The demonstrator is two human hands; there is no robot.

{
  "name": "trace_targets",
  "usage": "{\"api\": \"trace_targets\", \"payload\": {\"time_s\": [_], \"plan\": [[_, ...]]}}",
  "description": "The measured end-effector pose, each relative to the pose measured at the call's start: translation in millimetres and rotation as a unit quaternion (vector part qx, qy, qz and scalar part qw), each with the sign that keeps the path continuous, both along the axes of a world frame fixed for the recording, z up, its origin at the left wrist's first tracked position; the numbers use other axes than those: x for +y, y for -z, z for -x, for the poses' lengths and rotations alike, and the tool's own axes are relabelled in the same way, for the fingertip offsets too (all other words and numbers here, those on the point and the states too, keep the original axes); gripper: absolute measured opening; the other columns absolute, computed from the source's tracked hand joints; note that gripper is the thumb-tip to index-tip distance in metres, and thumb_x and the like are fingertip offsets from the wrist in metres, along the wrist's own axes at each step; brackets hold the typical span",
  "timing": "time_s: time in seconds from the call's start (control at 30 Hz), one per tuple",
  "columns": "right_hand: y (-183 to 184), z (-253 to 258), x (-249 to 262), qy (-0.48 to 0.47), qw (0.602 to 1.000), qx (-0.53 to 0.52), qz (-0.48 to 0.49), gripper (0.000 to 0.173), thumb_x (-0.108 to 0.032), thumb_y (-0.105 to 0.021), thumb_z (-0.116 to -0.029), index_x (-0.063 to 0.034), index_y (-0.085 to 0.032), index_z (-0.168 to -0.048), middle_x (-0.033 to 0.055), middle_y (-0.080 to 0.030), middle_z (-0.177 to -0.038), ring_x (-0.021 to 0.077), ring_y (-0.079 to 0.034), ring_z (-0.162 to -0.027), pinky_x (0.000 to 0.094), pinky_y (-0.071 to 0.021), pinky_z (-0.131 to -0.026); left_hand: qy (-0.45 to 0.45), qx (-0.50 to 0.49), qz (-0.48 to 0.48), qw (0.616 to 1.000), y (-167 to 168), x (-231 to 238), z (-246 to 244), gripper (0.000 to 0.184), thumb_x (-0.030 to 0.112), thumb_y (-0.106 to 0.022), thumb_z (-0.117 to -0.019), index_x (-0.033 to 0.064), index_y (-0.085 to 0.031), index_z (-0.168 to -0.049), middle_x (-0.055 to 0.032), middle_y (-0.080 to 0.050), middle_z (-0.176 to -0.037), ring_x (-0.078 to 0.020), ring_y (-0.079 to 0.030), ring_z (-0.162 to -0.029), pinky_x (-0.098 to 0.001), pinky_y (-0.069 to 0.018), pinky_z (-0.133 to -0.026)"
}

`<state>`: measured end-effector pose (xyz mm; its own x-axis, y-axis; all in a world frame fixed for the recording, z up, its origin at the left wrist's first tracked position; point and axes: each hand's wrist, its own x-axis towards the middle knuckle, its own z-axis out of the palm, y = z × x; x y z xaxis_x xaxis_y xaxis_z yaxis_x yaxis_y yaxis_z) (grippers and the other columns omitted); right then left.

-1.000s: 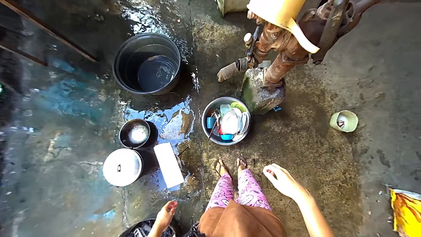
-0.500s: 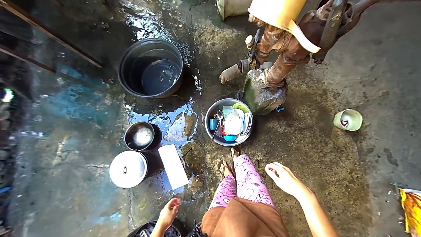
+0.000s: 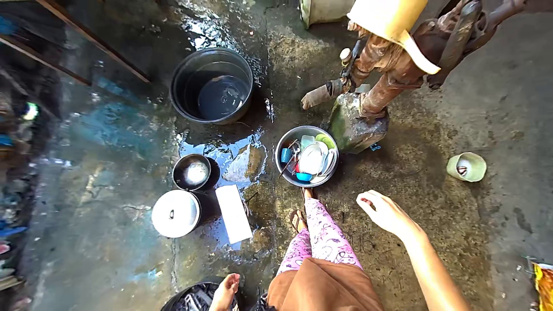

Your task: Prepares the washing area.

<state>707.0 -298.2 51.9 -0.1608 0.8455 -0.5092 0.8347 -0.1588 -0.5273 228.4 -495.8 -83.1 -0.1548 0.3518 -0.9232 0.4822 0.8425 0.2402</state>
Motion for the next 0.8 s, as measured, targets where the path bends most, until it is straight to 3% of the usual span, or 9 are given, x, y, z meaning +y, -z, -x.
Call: {"api": "trace_targets", "payload": {"time_s": [0.43,0.8], "plan": [[5,5,33,-0.037,0.999,0.009,-0.030,0.030,-0.016,-0.047,-0.1085,0.0037,-0.066,-0.121,0.0236,-0.065,-0.121,0.0338,-0.066,-0.105,0.0479,-0.0504,-0.095,-0.025,0.023,-0.058,0.998,-9,23,-2,0.035,0.001,-0.045,-0.1072,-0.0085,-0.051,-0.140,-0.0307,-0.060,-0.133,-0.0390,-0.062,-0.121,-0.0495,-0.0459,-0.107],[21,-6,-4,0.006,0.998,0.030,0.048,0.030,-0.014,-0.048,-0.1079,0.0051,-0.067,-0.119,0.0244,-0.065,-0.116,0.0336,-0.065,-0.102,0.0453,-0.0507,-0.094,0.019,0.028,-0.035,0.999,-22,52,-9,0.036,0.001,-0.045,-0.1070,-0.0081,-0.051,-0.141,-0.0310,-0.060,-0.134,-0.0397,-0.061,-0.122,-0.0501,-0.0453,-0.107]]}}
